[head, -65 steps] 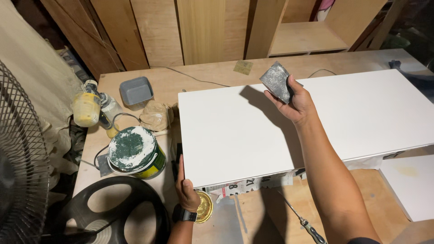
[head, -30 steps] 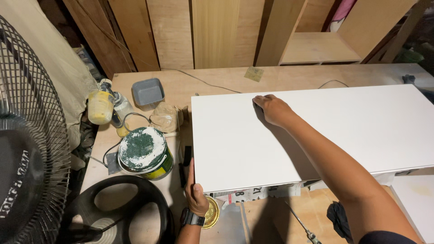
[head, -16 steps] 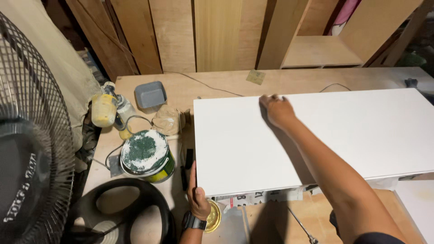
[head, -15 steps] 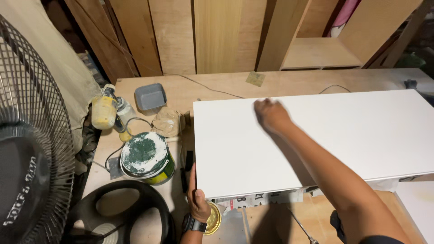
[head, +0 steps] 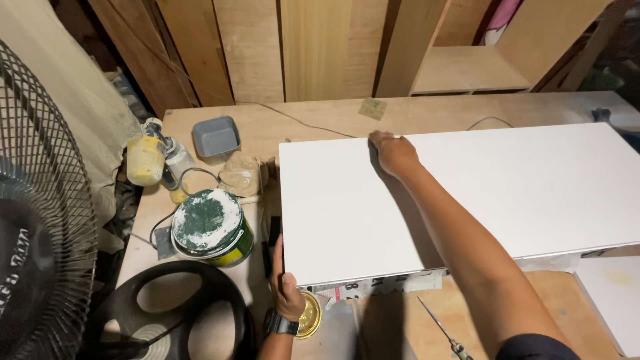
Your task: The person wipes a white rectangular board with a dark cloth, then uses a sanding block to sand the surface of the board. The person repeatedly sands different areas of the board's surface.
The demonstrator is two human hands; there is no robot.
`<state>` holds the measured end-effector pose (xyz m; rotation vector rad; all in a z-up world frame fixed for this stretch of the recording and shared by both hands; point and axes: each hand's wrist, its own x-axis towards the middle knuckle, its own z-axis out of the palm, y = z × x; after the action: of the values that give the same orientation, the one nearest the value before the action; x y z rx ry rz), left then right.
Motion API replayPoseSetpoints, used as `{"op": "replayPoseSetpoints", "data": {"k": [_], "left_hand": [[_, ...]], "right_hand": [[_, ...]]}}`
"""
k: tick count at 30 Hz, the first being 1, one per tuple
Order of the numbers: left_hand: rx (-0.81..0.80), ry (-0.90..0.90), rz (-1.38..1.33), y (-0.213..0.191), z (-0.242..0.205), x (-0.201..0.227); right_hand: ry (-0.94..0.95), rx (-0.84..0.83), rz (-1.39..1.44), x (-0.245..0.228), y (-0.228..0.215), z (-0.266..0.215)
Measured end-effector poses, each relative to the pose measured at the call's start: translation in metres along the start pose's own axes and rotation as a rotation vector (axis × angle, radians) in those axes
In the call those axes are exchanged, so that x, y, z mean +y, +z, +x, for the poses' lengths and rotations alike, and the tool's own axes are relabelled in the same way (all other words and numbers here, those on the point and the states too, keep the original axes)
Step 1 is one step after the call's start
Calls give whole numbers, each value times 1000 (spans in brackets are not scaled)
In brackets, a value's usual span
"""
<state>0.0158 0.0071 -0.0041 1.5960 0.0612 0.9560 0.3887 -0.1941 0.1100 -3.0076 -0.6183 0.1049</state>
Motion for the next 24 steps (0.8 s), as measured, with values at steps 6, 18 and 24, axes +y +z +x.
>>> {"op": "replayPoseSetpoints", "data": {"k": [6,18,24], "left_hand": [[11,-77,-40,2,0,-3],[-14,-42,44,-2,2,6],[-1,-58,29,0,2,2]], "right_hand": [[-283,-113,98,-42,5,-32],[77,-99,-57,21,-14,-20],[-537,78,104,-1,31,-60]]}}
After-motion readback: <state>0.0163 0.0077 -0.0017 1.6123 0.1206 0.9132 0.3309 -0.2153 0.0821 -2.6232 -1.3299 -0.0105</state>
